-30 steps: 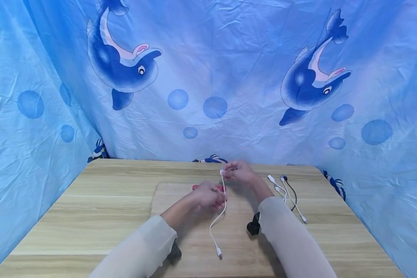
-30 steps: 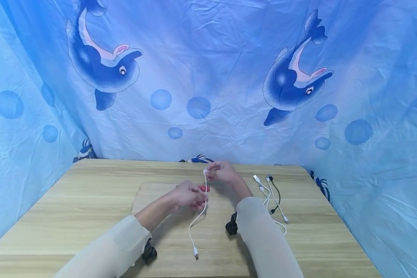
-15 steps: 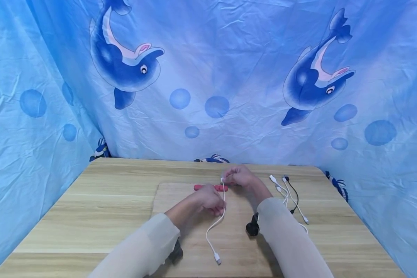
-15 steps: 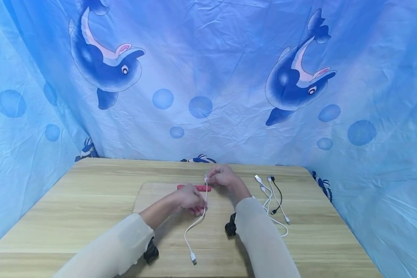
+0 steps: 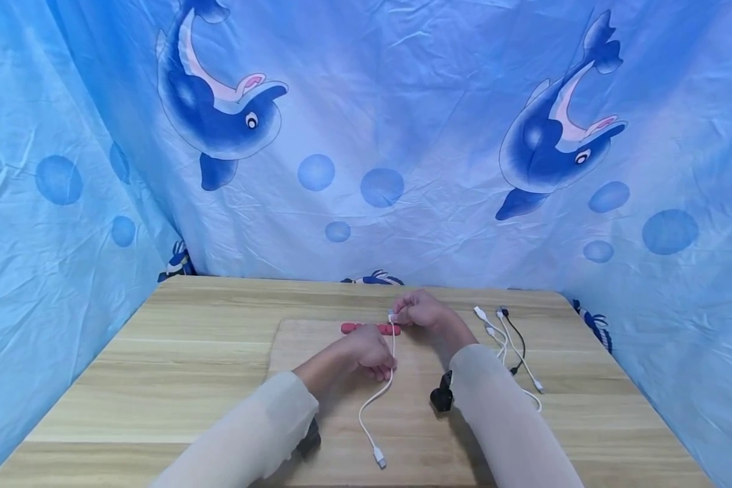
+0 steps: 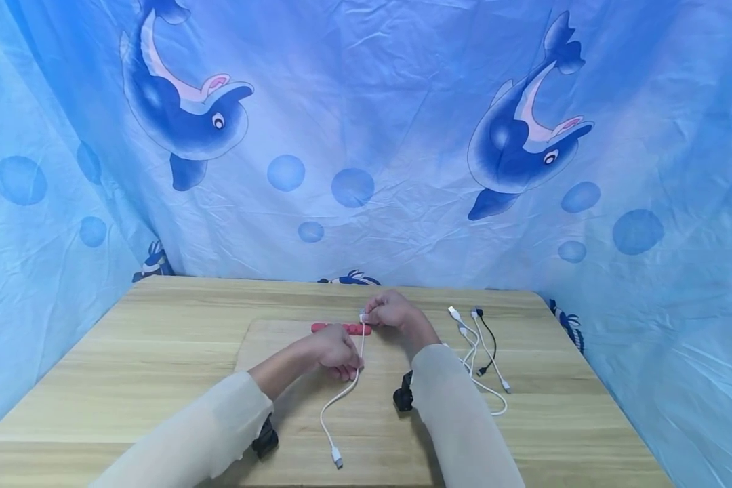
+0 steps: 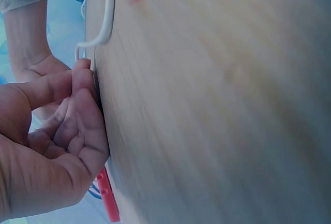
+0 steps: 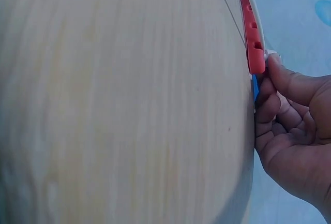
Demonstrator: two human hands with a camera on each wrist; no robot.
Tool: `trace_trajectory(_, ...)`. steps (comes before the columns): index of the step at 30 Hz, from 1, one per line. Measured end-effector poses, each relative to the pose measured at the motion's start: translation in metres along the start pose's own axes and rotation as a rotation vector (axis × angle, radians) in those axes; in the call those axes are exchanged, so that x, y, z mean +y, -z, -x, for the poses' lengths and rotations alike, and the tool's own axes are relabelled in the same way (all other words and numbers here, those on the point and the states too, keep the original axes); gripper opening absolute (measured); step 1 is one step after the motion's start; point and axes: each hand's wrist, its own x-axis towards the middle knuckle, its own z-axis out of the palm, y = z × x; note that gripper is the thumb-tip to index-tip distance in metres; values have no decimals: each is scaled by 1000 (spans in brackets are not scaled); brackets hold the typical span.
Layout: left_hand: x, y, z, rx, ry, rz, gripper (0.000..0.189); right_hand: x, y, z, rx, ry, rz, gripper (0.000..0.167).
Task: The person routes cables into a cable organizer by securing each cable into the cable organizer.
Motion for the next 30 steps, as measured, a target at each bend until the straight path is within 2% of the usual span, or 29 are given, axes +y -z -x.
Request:
trace_trajectory(6, -1, 6, 0, -12, 16, 9, 14, -1, -2, -4, 0, 16, 8, 4)
trace_trajectory(15, -3, 9, -5, -8, 15, 66, 13, -2, -6, -5, 62, -1, 24, 6)
trace_trajectory(23, 0, 9, 0, -78, -39, -39, 15, -2, 1, -4, 4, -35, 58, 7)
trace_trajectory(30, 0, 11, -1, -101, -32, -24, 14, -5, 3, -2, -7, -51, 121, 3)
